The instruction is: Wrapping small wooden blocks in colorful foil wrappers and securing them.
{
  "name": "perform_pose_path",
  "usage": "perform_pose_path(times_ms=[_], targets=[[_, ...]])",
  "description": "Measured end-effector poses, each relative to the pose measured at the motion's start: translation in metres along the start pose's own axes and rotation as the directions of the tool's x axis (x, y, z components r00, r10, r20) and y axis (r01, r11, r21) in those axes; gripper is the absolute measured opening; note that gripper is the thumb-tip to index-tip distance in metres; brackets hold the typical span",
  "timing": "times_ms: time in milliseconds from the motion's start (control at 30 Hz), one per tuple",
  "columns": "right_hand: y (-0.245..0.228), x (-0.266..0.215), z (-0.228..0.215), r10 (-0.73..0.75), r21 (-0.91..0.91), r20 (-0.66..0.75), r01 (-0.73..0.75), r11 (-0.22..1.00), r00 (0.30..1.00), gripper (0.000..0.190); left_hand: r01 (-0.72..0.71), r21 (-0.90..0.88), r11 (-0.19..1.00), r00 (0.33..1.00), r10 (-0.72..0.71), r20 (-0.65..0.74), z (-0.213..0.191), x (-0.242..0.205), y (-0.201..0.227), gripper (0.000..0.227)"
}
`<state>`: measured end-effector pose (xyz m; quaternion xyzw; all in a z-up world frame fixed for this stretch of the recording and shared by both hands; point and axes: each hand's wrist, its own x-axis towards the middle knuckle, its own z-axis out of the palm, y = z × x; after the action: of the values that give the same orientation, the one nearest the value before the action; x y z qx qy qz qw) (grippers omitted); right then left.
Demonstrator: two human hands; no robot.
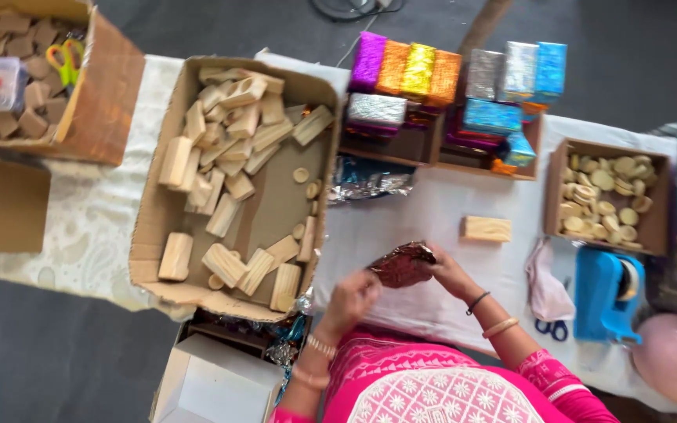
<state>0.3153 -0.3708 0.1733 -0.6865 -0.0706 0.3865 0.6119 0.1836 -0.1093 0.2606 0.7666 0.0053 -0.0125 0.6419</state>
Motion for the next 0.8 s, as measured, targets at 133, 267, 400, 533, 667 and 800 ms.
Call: perform_pose_path(times_ms=[133,267,400,533,667,800], targets=[[-0.046,-0.022,-0.024,-0.216,-0.051,0.079,0.220,0.974,0.973,0.033,-0.374,0.187,0.908,0.913,0.396,-0.096,0.029,0.096,0.011,0.027],[-0.065,-0.031,-0.049,-0.227,-0.091,-0.030,0.223,0.970,0.973,0.020,0.275,-0.361,0.891,0.849,-0.048,0.526,0.065,0.146,0.011,0.056],[-0.064,-0.038,-0.082,-0.213,0.062,-0.366,0.252,0.966,0.906,0.011,0.380,-0.341,0.860,0.832,-0.156,0.532,0.095,0.164,-0.036,0.028],[-0.041,-0.046,-0.113,-0.222,0.002,-0.504,0.258,0.966,0.835,0.017,0.414,-0.230,0.881,0.843,-0.276,0.461,0.096,0.172,-0.051,0.019],[-0.023,-0.041,-0.123,-0.195,0.041,-0.612,0.277,0.960,0.766,0.022,0.249,-0.195,0.949,0.941,-0.189,0.279,0.093,0.173,-0.064,0.014],[0.004,-0.020,-0.132,-0.242,-0.080,-0.696,0.261,0.962,0.676,0.025,0.285,-0.307,0.908,0.952,-0.306,-0.022,0.096,0.167,-0.071,0.010]])
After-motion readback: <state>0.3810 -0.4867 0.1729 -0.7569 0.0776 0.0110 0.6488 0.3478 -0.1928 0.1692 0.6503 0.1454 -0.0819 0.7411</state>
